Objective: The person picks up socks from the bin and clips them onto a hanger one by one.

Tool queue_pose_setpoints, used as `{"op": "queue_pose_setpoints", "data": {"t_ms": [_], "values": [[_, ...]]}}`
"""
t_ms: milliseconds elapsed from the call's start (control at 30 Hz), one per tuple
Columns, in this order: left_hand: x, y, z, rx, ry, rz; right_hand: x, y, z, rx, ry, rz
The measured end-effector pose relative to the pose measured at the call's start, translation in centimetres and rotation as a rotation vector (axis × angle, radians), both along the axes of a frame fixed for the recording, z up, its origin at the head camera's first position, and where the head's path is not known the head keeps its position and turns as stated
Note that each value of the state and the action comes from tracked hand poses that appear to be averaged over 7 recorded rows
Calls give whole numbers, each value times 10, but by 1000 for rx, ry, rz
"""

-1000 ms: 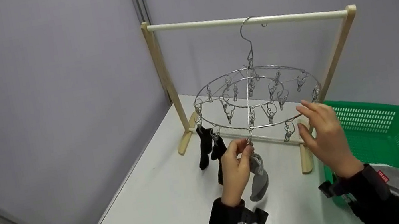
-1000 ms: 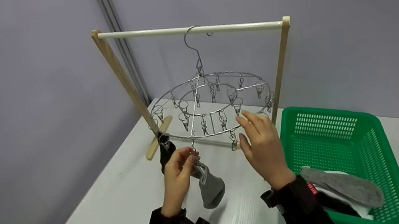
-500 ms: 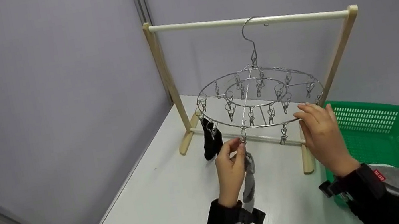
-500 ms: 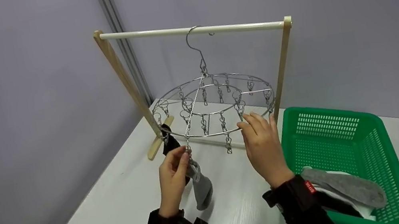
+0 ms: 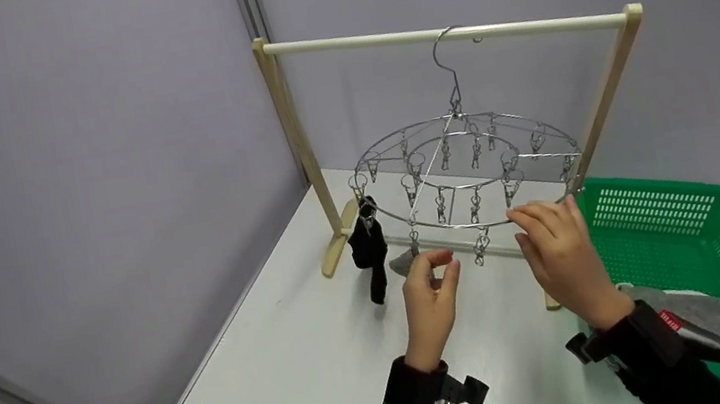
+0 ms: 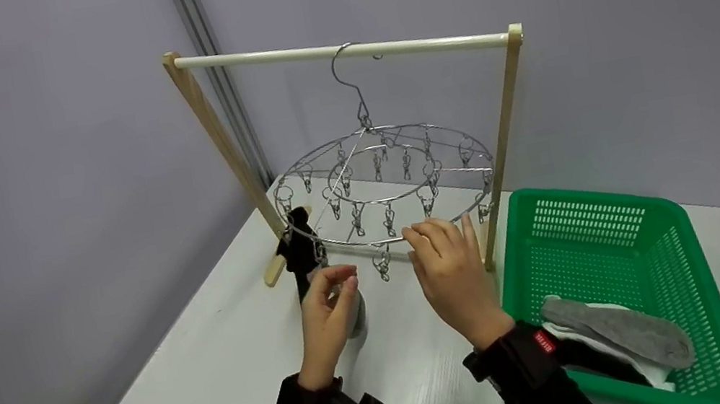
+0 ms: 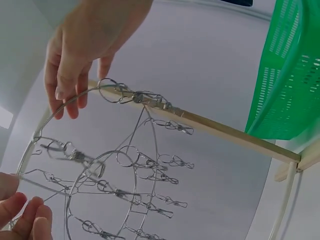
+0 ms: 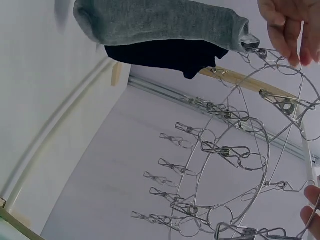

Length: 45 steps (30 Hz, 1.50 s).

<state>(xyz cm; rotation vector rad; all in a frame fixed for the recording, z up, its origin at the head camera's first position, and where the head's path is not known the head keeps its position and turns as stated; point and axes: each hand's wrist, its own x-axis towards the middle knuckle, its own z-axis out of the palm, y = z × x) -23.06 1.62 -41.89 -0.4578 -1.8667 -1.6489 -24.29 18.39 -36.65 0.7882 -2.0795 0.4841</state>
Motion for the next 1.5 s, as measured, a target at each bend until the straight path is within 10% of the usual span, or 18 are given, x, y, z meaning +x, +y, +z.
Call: {"op": "queue_pose_setpoints", "data": {"t_ms": [833, 1300, 1500], "values": [[-2, 19, 8, 10, 61, -58, 5, -8, 0, 35, 16, 107], [-2, 14, 6, 33, 121, -6, 4, 48, 1, 44, 14, -14], [-99, 37, -145, 78, 138, 12, -3, 82, -6, 85, -30, -73]]}}
